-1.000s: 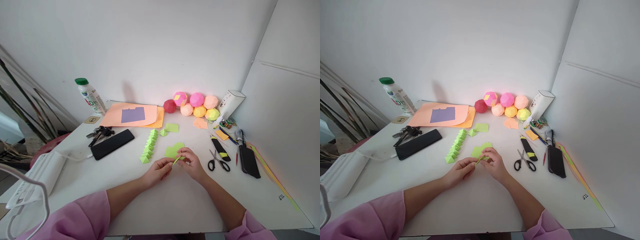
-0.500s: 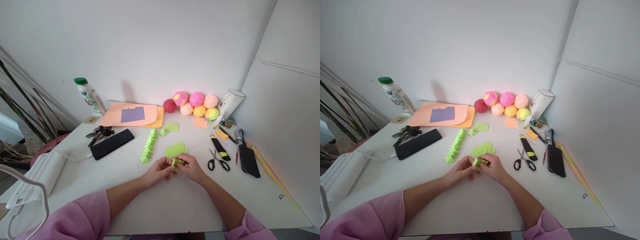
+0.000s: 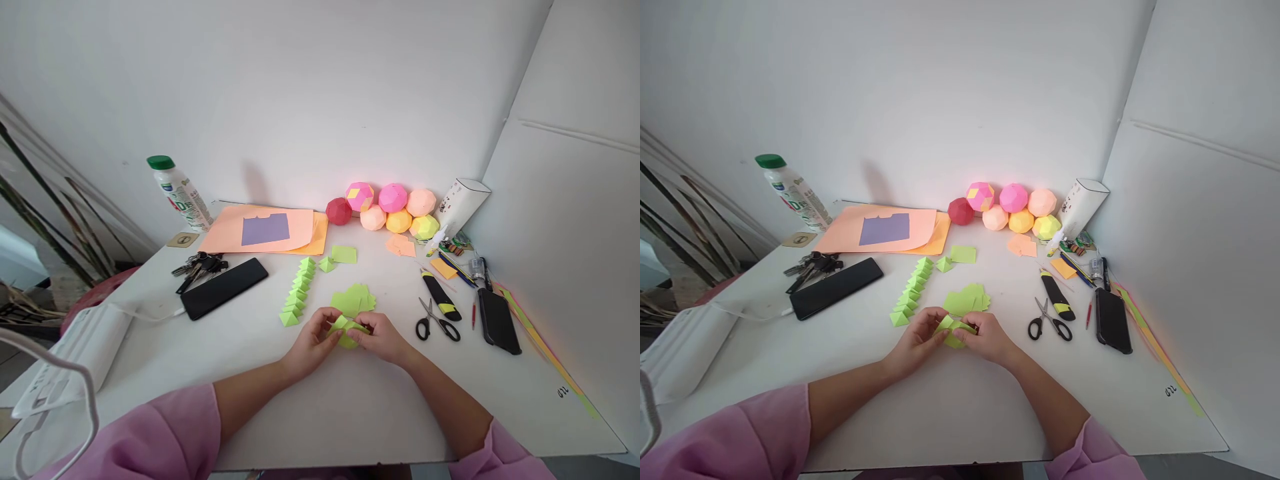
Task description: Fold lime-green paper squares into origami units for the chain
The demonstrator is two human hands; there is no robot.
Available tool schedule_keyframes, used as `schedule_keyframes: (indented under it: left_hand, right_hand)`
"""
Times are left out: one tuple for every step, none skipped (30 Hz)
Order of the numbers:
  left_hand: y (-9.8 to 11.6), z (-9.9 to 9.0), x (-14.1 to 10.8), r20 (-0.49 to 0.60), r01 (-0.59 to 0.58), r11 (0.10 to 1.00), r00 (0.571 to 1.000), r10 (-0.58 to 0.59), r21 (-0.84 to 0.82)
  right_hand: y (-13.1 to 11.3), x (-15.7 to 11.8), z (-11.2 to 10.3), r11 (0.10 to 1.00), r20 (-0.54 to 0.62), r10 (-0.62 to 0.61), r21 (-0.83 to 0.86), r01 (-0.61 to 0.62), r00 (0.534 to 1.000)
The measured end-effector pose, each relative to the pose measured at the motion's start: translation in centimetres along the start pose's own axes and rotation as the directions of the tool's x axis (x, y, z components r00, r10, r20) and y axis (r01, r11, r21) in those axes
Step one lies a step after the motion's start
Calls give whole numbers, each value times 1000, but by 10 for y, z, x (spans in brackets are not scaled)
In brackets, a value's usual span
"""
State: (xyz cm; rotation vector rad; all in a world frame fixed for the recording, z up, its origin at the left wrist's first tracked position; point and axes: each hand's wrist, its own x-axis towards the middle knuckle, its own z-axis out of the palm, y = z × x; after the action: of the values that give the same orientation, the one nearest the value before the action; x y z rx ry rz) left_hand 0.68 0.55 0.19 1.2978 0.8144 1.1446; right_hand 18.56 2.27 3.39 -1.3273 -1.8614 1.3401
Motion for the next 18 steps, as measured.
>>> schedule_keyframes:
  left_hand:
    - [0, 0, 0, 23, -16, 1000, 1000, 16, 10]
    - [0, 0, 0, 39, -17, 1000, 999, 17, 3]
    - [1, 0, 1, 41, -3, 1000, 999, 3, -17]
    - [1, 0, 0, 28, 22, 999, 999, -21, -46]
    - [2, 1, 0, 6, 49, 996, 999, -49, -77]
    - [2, 1, 0, -14, 75, 992, 997, -77, -103]
    - [3, 2, 0, -28, 92, 989, 995, -96, -116]
    - [3, 2, -1, -39, 100, 989, 994, -105, -113]
    - [3, 2, -1, -48, 102, 990, 993, -107, -98]
    - [3, 1, -1, -53, 101, 992, 993, -105, -76]
    - [3, 0, -1, -47, 96, 994, 994, -99, -54]
    - [3, -1, -1, -27, 83, 996, 996, -84, -33]
    - [3, -2, -1, 5, 59, 998, 998, -59, -11]
    - [3, -3, -1, 49, 25, 1000, 998, -25, 11]
    - [3, -4, -1, 98, -15, 999, 995, 11, 31]
    - [3, -5, -1, 148, -52, 997, 988, 44, 49]
    - [2, -6, -1, 188, -82, 995, 980, 69, 65]
    - [2, -6, -1, 213, -101, 992, 973, 83, 76]
  right_hand:
    - [0, 0, 0, 1000, -6, -6, 2, 6, 1000]
    - [-1, 0, 0, 1000, -13, -14, 7, 14, 1000]
    - [-1, 1, -1, 1000, -21, -19, 14, 19, 1000]
    - [0, 1, -1, 999, -27, -21, 23, 22, 999]
    - [0, 1, -1, 999, -29, -19, 35, 20, 999]
    - [1, 1, -2, 999, -24, -12, 48, 13, 1000]
    - [2, 1, -2, 998, -16, -5, 59, 6, 1000]
    - [3, 1, -2, 998, -8, -1, 70, 1, 1000]
    - [4, 1, -2, 997, -1, 0, 79, 0, 1000]
    - [5, 1, -2, 996, 4, 0, 89, -1, 1000]
    - [5, 1, -2, 995, 6, 2, 98, -2, 1000]
    - [6, 1, -2, 994, 6, 3, 106, -3, 1000]
    - [6, 1, -2, 994, 6, 5, 112, -6, 1000]
    - [5, 1, -2, 993, 6, 8, 117, -8, 1000]
    - [5, 1, -2, 993, 7, 8, 119, -9, 1000]
    - [4, 1, -2, 993, 8, 4, 120, -5, 1000]
    - [3, 0, -3, 993, 7, -5, 120, 4, 1000]
    - [2, 0, -3, 993, 8, -15, 119, 14, 1000]
